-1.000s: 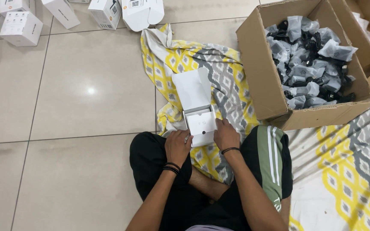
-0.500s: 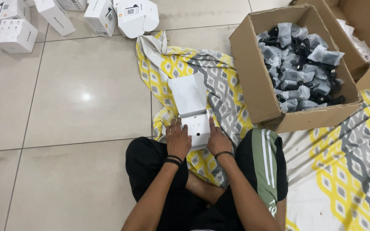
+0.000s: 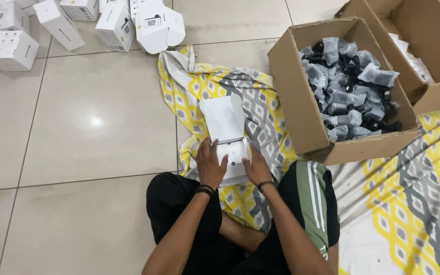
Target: Packing small electronic items into individual boxes and preparing them for shipment.
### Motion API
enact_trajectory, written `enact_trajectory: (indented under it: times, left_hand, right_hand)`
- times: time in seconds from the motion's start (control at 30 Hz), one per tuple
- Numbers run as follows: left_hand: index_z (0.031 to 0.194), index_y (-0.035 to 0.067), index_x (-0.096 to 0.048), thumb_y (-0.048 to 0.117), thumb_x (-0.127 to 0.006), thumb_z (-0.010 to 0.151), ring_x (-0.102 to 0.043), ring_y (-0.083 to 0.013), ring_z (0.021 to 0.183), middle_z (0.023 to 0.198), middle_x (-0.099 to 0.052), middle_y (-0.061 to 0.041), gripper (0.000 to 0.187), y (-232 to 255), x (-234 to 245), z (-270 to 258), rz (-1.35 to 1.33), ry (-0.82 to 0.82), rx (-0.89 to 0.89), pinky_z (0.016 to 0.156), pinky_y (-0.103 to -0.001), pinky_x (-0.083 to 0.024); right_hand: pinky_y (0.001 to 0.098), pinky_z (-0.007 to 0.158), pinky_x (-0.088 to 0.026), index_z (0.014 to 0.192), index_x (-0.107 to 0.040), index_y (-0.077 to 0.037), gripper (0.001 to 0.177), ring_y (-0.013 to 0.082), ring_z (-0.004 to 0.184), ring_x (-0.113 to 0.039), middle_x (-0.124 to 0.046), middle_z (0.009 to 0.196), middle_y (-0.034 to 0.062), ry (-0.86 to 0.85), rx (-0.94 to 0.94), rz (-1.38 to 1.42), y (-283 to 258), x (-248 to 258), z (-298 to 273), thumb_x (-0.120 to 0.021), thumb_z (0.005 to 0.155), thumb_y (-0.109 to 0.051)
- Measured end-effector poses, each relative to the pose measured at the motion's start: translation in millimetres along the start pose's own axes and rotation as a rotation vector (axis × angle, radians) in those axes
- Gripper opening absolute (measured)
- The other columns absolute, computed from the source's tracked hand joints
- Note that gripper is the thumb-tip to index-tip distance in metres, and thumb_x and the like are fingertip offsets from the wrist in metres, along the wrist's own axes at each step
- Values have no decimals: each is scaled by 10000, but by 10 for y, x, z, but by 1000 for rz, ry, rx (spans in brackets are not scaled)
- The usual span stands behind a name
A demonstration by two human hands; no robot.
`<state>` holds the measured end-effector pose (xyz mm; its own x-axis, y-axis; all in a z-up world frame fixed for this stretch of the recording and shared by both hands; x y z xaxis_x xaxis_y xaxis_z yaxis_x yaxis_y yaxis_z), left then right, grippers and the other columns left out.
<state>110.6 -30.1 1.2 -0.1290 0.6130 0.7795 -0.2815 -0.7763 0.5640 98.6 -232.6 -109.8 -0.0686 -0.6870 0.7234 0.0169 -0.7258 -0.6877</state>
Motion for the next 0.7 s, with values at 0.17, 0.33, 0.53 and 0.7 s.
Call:
enact_trajectory:
  times: [0.17, 0.33, 0.53, 0.7]
  left_hand:
    - [1547, 17, -364, 547, -525, 972, -347, -329, 1488, 1604, -368, -165, 799, -813, -491, 424, -656, -79, 473, 1212, -433, -272]
    - [1550, 32, -389, 697, -393, 960, -383, -267, 1497, 1610, -434, -119, 889, -809, -468, 658, -1133, -208, 634, 1215, -400, -276]
    - [1552, 62, -406, 747, -299, 933, -404, -247, 1474, 1574, -468, -117, 929, -496, -8, 414, -1100, -157, 659, 1182, -436, -275]
    - [1509, 29, -455, 732, -288, 973, -472, -267, 1448, 1537, -517, -150, 900, -495, -23, 170, -1195, -115, 575, 1193, -448, -375]
  right_hand:
    - [442, 1231, -189, 1595, -317, -135, 825, 236, 1547, -277, -330, 1668, 87, -207, -499, 640, -400, 237, 744, -313, 957, -658]
    - [477, 1263, -156, 1607, -269, -101, 968, 244, 1583, -229, -294, 1686, 101, -360, -587, 932, -220, 79, 1145, -178, 942, -798]
    - [442, 1234, -176, 1605, -300, -84, 986, 245, 1517, -302, -371, 1628, 108, -322, -524, 1023, -503, 464, 763, -159, 931, -790]
    - [384, 1186, -333, 1538, -414, -16, 956, 250, 1391, -492, -538, 1507, 138, -294, -443, 1214, -463, 606, 547, -196, 970, -754]
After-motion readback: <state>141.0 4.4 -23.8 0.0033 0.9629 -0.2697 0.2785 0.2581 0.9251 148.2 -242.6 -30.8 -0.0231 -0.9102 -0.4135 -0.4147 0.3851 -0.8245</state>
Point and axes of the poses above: each hand's wrist, its own z-axis towards the middle knuckle, its own x-axis out of the back of the hand, y = z × x, the point moved 4 cm from there along z, towards the middle knuckle
